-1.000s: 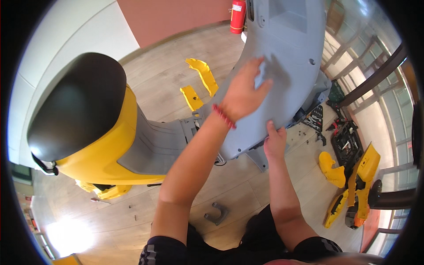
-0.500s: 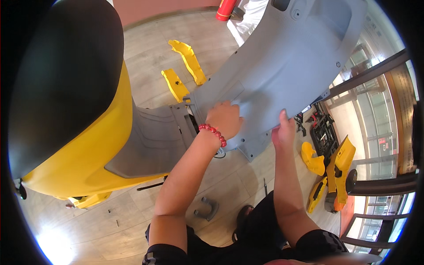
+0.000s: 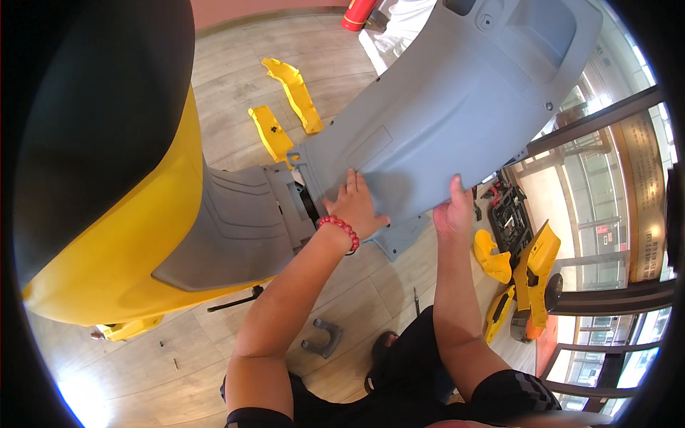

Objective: Replacing or installing the plastic body panels on an electric motorcycle.

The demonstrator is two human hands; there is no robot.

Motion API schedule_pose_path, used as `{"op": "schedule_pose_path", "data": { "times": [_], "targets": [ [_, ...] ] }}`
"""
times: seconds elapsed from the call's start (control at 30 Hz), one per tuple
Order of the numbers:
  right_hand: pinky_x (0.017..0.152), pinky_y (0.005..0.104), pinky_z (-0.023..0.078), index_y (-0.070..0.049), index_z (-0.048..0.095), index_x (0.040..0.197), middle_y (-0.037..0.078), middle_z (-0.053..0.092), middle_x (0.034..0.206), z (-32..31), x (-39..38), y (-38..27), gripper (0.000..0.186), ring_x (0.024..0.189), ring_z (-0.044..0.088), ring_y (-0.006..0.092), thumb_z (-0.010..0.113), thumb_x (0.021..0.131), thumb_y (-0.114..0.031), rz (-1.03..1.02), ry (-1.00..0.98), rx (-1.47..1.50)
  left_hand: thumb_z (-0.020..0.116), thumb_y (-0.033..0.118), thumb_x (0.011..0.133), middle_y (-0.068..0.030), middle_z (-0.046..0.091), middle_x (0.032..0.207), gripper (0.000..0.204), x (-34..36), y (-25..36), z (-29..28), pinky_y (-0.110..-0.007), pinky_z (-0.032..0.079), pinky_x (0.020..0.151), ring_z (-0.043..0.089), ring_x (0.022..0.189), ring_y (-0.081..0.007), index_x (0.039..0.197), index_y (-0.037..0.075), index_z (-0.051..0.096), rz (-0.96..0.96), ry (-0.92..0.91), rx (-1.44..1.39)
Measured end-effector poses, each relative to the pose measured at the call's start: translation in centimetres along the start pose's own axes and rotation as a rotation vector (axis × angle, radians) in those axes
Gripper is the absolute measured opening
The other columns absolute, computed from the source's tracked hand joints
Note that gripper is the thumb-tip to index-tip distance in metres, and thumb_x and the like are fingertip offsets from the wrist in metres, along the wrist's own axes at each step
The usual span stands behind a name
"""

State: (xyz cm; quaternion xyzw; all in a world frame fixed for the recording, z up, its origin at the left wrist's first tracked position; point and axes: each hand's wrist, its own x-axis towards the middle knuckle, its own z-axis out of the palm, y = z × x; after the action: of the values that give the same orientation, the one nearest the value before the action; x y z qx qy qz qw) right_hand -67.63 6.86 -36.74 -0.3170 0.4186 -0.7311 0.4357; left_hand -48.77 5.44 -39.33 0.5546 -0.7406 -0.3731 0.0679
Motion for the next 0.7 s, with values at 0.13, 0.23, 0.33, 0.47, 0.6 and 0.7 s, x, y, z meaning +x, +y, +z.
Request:
{"op": "schedule_pose_path", "data": {
  "times": [0.13, 0.23, 0.33, 0.47, 0.6, 0.7],
  "targets": [
    [0.094, 0.0362, 0.041, 0.002, 0.044, 0.121, 0.01, 0.052, 0.118, 0.1, -0.3, -0.2, 0.035, 0.108, 0.051, 0.0208, 0.053, 0.09, -0.012, -0.007, -0.004, 0.001, 0.071, 0.04, 0.069, -0.0252, 0.013, 0.145, 0.1, 0.0, 0.5, 0.7, -0.05, 0.035, 0.098, 0.033, 0.126, -0.0383, 0.136, -0.008, 0.015, 0.019, 0.101, -0.04],
    [0.094, 0.0367, 0.041, 0.002, 0.043, 0.121, 0.011, 0.052, 0.118, 0.0, -0.4, -0.3, 0.036, 0.108, 0.051, 0.0212, 0.054, 0.09, -0.012, -0.006, -0.009, 0.015, 0.071, 0.036, 0.07, -0.0277, 0.014, 0.143, 0.098, 0.4, 0.8, 1.2, -0.047, 0.039, 0.095, 0.04, 0.119, -0.0411, 0.135, -0.011, 0.015, 0.06, 0.124, -0.032],
    [0.094, 0.0373, 0.041, 0.003, 0.042, 0.122, 0.011, 0.052, 0.119, -0.2, -0.2, -0.2, 0.037, 0.108, 0.051, 0.0216, 0.054, 0.089, -0.011, -0.005, 0.0, 0.006, 0.07, 0.034, 0.071, -0.0281, 0.016, 0.143, 0.094, 0.6, 0.9, 1.7, -0.045, 0.04, 0.094, 0.044, 0.113, -0.0418, 0.134, -0.011, 0.017, 0.087, 0.189, 0.005],
    [0.094, 0.038, 0.04, 0.003, 0.042, 0.122, 0.011, 0.051, 0.119, -0.1, 0.0, -0.1, 0.037, 0.109, 0.05, 0.0219, 0.054, 0.089, -0.009, -0.02, 0.014, 0.005, 0.07, 0.033, 0.071, -0.028, 0.018, 0.142, 0.091, 1.0, 0.5, 1.9, -0.044, 0.04, 0.094, 0.044, 0.114, -0.041, 0.133, -0.012, 0.02, 0.105, 0.235, 0.029],
    [0.095, 0.0379, 0.04, 0.004, 0.042, 0.122, 0.011, 0.051, 0.12, -0.2, 0.1, 0.1, 0.038, 0.109, 0.05, 0.022, 0.054, 0.088, -0.01, -0.04, 0.003, 0.018, 0.069, 0.031, 0.071, -0.0293, 0.019, 0.141, 0.089, 1.2, -0.4, 1.7, -0.042, 0.039, 0.096, 0.043, 0.115, -0.041, 0.132, -0.012, 0.021, 0.188, 0.276, 0.047],
    [0.095, 0.0375, 0.039, 0.004, 0.042, 0.122, 0.011, 0.05, 0.121, -0.6, 0.2, 0.2, 0.039, 0.109, 0.05, 0.0222, 0.054, 0.088, -0.01, -0.018, 0.042, -0.022, 0.068, 0.028, 0.072, -0.0291, 0.02, 0.141, 0.086, 1.3, -1.4, 1.5, -0.04, 0.038, 0.098, 0.042, 0.117, -0.0402, 0.132, -0.011, 0.022, 0.252, 0.244, 0.018]
  ]
}}
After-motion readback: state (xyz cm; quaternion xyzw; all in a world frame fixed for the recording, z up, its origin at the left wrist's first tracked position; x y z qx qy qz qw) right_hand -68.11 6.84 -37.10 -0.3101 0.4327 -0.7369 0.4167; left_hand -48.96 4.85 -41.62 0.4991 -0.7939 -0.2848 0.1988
